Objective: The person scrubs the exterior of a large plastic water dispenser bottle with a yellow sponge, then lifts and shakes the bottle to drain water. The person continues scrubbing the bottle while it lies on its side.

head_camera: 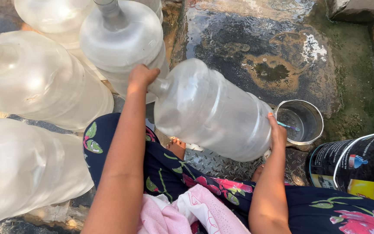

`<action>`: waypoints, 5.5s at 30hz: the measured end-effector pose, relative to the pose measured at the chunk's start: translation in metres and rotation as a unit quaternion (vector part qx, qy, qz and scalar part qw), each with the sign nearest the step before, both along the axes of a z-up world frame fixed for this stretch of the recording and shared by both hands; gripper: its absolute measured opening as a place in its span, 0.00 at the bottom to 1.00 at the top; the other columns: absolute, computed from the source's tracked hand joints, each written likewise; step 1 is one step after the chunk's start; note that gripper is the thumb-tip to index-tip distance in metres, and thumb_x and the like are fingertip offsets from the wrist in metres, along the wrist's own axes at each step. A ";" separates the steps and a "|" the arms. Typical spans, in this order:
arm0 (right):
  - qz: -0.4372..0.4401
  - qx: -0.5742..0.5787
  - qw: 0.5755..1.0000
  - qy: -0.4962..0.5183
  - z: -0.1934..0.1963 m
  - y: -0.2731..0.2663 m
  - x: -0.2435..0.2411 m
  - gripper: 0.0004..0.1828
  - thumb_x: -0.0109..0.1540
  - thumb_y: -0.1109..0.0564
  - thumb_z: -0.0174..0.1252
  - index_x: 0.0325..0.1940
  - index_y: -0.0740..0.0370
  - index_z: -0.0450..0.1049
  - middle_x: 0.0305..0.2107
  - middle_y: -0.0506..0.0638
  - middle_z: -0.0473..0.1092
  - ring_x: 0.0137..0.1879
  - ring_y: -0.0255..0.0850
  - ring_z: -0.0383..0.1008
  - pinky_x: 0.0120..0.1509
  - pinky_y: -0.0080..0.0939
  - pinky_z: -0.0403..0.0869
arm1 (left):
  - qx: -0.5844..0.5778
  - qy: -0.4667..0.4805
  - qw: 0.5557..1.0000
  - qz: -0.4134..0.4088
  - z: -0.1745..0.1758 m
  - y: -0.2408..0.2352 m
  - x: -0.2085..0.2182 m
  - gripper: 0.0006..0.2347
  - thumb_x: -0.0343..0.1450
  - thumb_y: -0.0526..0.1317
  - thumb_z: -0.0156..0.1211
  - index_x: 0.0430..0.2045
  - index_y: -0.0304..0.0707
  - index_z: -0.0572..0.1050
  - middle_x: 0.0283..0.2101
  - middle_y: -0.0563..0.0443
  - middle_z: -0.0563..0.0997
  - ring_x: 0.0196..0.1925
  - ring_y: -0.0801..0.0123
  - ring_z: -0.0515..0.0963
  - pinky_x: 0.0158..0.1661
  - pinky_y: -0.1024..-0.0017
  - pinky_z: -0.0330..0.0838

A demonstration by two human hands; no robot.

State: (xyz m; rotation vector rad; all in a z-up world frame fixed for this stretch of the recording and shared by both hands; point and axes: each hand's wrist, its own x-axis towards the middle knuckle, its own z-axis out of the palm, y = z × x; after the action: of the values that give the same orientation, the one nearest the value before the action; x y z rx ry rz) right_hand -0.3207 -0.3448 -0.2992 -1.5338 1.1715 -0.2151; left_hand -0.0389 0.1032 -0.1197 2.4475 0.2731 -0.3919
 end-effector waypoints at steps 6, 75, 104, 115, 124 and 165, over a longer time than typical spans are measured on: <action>-0.013 -0.156 0.983 0.090 0.025 0.002 -0.011 0.48 0.54 0.22 0.62 0.49 0.73 0.79 0.48 0.69 0.75 0.56 0.58 0.74 0.64 0.51 0.68 | 0.050 0.007 0.998 0.024 -0.064 -0.008 0.031 0.28 0.58 0.51 0.69 0.48 0.31 0.78 0.56 0.36 0.78 0.60 0.52 0.76 0.58 0.61 0.70; 0.343 0.411 0.838 -0.101 -0.017 -0.005 0.104 0.73 0.47 0.09 0.09 0.77 0.60 0.54 0.68 0.60 0.63 0.73 0.55 0.61 0.75 0.59 0.58 | 0.086 -0.270 0.898 -0.336 -0.091 -0.233 -0.108 0.24 0.69 0.45 0.49 0.62 0.40 0.70 0.70 0.40 0.65 0.72 0.42 0.59 0.69 0.43 0.42; 0.139 -0.123 0.959 -0.213 0.045 0.057 0.020 0.54 0.63 0.17 0.27 0.80 0.57 0.51 0.78 0.58 0.43 0.83 0.53 0.41 0.83 0.51 0.44 | -0.023 -0.339 0.814 -0.472 -0.083 -0.268 -0.140 0.25 0.69 0.48 0.54 0.62 0.41 0.71 0.67 0.44 0.71 0.71 0.31 0.59 0.68 0.45 0.48; 0.170 -0.116 0.958 -0.200 0.014 0.037 0.023 0.56 0.64 0.19 0.26 0.80 0.65 0.43 0.76 0.61 0.47 0.82 0.51 0.44 0.82 0.49 0.45 | -0.016 -0.363 0.807 -0.465 -0.077 -0.259 -0.157 0.25 0.70 0.47 0.52 0.63 0.39 0.70 0.67 0.43 0.71 0.70 0.29 0.59 0.69 0.43 0.49; 0.208 0.254 0.944 -0.028 -0.017 -0.036 0.111 0.64 0.54 0.12 0.36 0.75 0.66 0.57 0.71 0.64 0.59 0.77 0.52 0.59 0.75 0.57 0.57 | 0.024 -0.418 0.773 -0.478 -0.107 -0.216 -0.229 0.26 0.70 0.47 0.53 0.66 0.41 0.68 0.70 0.46 0.66 0.73 0.29 0.55 0.70 0.45 0.45; 0.084 0.341 0.927 -0.131 -0.043 -0.035 0.075 0.55 0.58 0.15 0.31 0.75 0.55 0.59 0.70 0.52 0.61 0.74 0.49 0.60 0.76 0.57 0.57 | 0.019 -0.437 0.823 -0.362 -0.128 -0.199 -0.232 0.28 0.74 0.52 0.49 0.70 0.45 0.62 0.75 0.48 0.61 0.78 0.51 0.50 0.71 0.41 0.28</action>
State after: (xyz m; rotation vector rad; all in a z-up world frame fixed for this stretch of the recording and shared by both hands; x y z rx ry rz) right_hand -0.2454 -0.3801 -0.3421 -0.9405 0.7762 0.1008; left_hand -0.2705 -0.0960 -0.2482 2.3989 -1.0620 0.4678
